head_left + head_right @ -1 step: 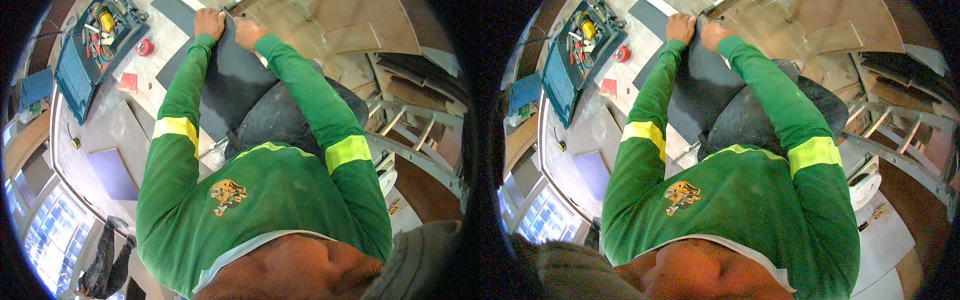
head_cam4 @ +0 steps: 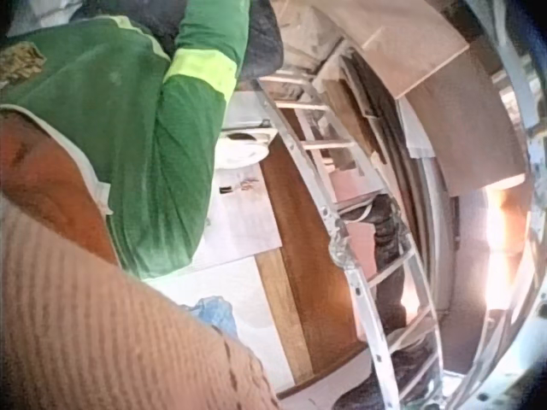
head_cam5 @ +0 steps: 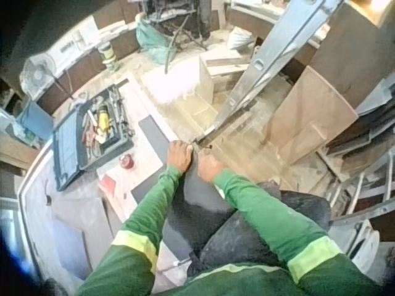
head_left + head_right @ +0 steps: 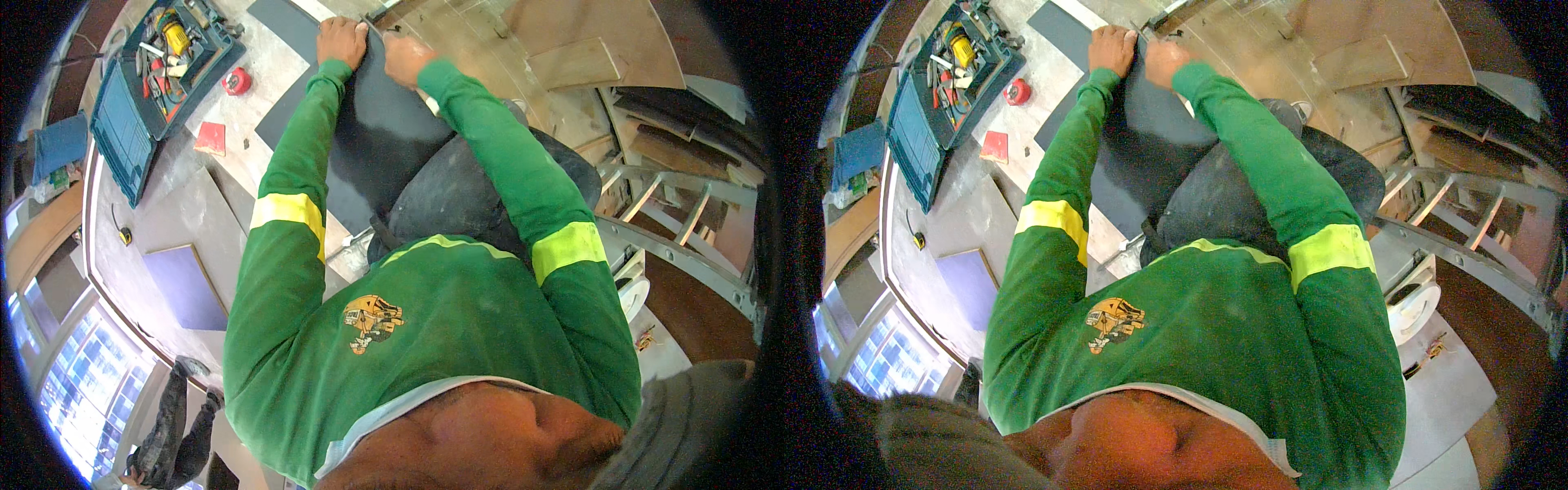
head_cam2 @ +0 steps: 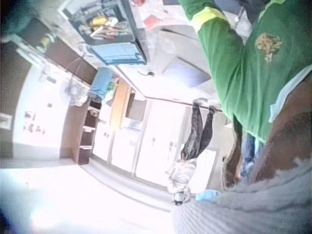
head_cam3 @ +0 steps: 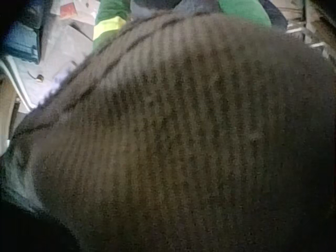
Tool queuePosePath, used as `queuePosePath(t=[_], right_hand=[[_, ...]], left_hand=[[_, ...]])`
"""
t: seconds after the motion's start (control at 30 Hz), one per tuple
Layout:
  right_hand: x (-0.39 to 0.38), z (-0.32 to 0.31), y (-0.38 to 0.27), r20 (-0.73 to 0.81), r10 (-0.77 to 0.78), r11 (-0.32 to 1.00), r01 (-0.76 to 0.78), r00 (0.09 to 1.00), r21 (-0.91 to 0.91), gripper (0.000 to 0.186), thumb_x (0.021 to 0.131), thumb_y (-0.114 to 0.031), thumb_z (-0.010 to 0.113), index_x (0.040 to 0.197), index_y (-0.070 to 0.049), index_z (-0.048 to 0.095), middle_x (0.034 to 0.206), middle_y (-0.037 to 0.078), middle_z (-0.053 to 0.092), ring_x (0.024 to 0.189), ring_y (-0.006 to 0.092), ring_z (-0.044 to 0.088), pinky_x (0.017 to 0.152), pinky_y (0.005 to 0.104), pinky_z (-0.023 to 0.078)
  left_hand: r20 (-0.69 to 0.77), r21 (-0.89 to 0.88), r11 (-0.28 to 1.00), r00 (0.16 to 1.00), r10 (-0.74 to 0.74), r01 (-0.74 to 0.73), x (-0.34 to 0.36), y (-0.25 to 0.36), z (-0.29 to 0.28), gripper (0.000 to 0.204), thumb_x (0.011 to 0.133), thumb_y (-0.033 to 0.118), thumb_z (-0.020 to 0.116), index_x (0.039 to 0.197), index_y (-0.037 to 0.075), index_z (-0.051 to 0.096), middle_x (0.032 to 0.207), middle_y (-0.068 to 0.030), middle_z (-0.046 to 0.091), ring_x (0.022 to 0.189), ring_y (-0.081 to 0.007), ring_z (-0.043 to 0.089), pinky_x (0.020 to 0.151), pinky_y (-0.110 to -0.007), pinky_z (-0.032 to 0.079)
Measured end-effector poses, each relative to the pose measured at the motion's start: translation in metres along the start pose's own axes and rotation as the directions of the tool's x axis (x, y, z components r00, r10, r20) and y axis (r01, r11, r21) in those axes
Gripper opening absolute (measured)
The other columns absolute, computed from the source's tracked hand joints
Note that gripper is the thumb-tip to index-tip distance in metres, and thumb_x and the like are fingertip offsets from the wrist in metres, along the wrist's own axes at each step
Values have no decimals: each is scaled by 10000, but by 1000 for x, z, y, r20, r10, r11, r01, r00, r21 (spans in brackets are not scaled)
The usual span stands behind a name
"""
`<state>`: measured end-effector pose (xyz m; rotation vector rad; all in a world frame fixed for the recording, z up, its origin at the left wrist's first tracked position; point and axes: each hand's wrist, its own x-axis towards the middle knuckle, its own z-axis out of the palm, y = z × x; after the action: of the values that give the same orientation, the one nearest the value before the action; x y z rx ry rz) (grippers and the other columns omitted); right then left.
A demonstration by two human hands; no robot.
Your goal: The person uses a utility knife to cut a dark gray rectangular sheet of material. They repeatedly score the surface along a straight line and then snap the sheet to separate it. The person handles the sheet and the knife with both hands while working on a cluttered floor.
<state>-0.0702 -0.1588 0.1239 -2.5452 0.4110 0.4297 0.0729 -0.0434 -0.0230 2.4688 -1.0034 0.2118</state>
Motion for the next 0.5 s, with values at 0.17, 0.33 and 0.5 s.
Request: queuePosePath(t=[0.17,0.33,0.5], right_hand=[[-31,-8,8,57,24,1000,-24,998,6,301,944,-100,515,1188,70,559,1071,346,701,1031,516,688,908,583,552],[-39,0,13,28,-36,999,36,999,22,358,947,-144,521,1197,105,582,1177,358,683,1101,509,683,947,583,555],[-10,23,18,-30,5,1000,-5,1000,-14,332,930,-83,517,1226,64,549,1066,345,697,1041,501,693,902,574,552]], left_hand=[[-22,-11,999,999,34,-34,3,1,7,425,1033,421,514,1108,94,774,1227,-92,688,1251,-376,546,1017,-542,490],[-59,57,995,995,83,-80,-4,-6,18,417,1040,396,495,1085,89,774,1187,-96,709,1212,-376,563,1027,-509,480],[7,112,967,973,229,-228,6,0,-3,423,1041,405,492,1089,91,773,1191,-102,707,1212,-377,564,1023,-512,482]])
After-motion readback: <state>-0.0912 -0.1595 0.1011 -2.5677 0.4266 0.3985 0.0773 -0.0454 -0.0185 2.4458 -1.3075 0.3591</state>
